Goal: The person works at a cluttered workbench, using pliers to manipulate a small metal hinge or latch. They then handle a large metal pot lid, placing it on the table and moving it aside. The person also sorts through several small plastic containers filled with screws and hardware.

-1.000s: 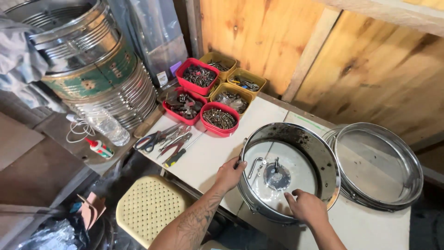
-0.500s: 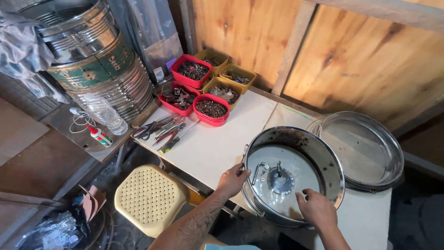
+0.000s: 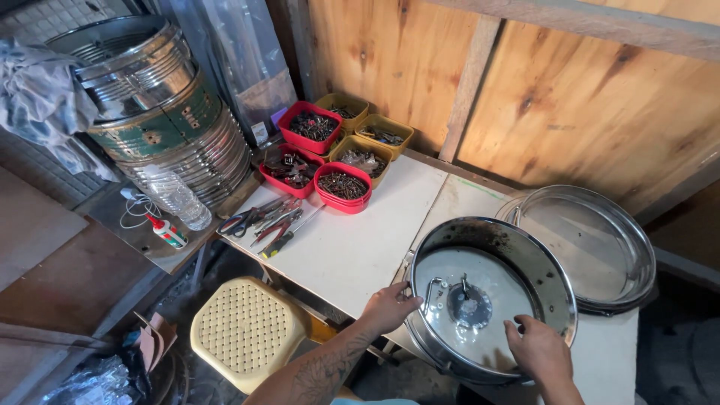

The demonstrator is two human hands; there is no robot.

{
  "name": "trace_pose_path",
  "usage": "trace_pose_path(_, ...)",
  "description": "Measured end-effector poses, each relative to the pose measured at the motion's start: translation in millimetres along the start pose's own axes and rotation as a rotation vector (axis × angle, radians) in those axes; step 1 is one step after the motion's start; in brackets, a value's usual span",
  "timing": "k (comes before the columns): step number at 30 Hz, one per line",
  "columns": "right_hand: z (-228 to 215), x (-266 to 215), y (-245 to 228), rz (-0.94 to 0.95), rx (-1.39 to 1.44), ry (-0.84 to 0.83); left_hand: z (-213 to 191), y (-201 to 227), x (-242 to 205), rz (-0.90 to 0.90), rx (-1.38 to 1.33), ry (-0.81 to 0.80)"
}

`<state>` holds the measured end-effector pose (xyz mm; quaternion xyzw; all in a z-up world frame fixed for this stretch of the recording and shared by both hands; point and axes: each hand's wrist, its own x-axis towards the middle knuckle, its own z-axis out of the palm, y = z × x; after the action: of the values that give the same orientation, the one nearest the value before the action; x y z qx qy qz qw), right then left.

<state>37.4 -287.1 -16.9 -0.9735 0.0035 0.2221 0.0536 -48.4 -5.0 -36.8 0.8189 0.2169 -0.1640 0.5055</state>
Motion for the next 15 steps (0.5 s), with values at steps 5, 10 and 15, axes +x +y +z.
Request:
trace_pose_path(5,-7.2,-4.4,-0.7,0.053,0.068,-0.006,-13.2,-2.4,10.2,-0.023,-0.032,-0.055)
trace_pose_path(10,21.4,31.6,23.9,0.116,0.107,0.027,-36.6,-17.0,46.8,-0.082,-0.077,-0.073)
trace_pose_path(15,61.7,70.9,50.9,0.253,0.167,0.155,-70.6,-48.3,109.9,-0.101,0.152,-0.088)
